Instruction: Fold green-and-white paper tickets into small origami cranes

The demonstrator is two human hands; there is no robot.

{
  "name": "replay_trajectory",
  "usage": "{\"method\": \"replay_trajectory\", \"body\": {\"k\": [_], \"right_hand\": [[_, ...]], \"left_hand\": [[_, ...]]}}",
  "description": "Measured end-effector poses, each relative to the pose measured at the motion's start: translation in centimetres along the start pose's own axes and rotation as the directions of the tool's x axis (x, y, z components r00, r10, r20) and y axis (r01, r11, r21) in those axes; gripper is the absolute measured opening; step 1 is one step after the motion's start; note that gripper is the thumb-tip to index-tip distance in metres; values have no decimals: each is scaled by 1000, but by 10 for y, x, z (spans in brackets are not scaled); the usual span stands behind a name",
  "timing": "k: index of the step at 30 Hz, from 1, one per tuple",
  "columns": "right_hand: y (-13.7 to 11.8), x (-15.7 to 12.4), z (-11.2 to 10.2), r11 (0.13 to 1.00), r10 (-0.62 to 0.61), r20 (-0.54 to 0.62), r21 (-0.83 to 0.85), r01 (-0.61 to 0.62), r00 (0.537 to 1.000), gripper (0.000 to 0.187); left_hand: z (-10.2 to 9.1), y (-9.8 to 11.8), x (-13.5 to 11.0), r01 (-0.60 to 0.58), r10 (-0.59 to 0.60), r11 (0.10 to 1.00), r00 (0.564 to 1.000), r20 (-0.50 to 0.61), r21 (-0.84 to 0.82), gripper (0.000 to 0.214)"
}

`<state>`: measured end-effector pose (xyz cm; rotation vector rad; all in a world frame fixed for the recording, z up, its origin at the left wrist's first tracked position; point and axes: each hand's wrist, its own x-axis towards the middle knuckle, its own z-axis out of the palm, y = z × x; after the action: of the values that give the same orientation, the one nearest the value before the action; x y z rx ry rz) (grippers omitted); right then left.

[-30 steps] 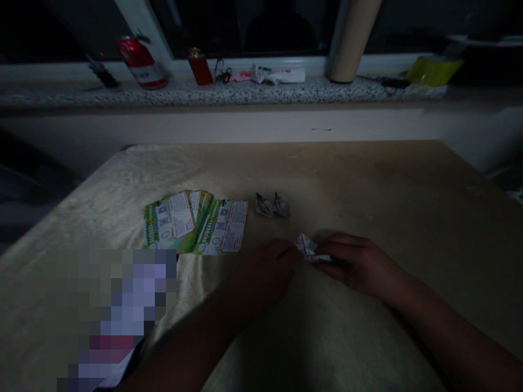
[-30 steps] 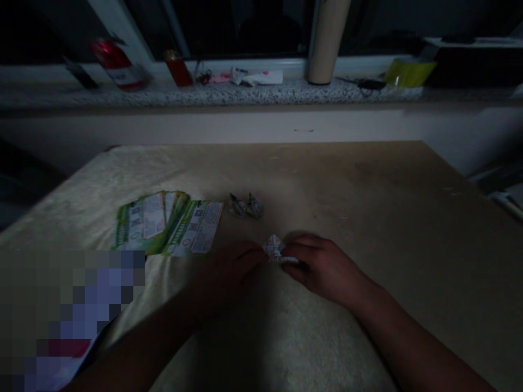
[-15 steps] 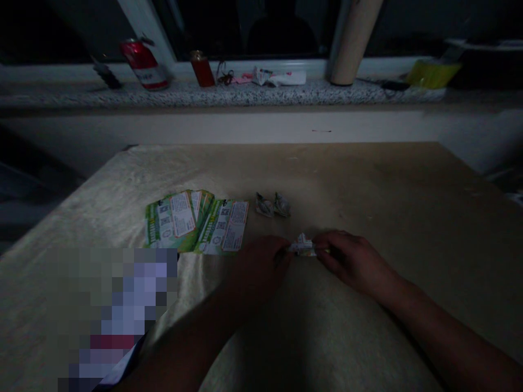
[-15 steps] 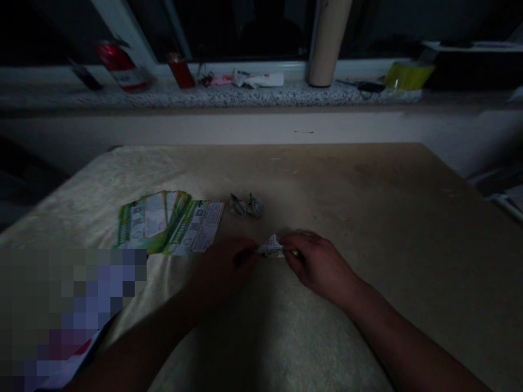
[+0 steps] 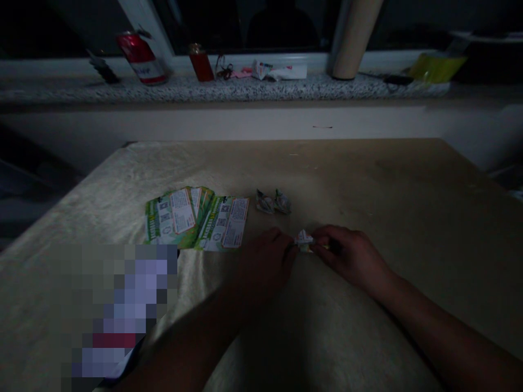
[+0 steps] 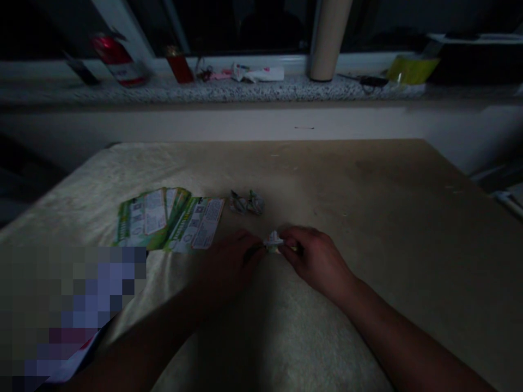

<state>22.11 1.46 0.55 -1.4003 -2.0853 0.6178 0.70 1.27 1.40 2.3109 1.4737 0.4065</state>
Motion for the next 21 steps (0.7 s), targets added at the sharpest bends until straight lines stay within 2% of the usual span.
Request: {"method": "replay_trajectory", "body": {"k": [9, 21], "right_hand": [[-3, 3, 1, 999, -31, 28, -19, 32, 999, 8], [-5, 8, 2, 994, -60, 75, -89, 66, 995, 11]], "left_hand": [[4, 0, 1, -17, 16, 999, 1000, -24, -43, 20], [6, 6, 4, 15, -15, 998, 1000, -4, 63, 23]]}}
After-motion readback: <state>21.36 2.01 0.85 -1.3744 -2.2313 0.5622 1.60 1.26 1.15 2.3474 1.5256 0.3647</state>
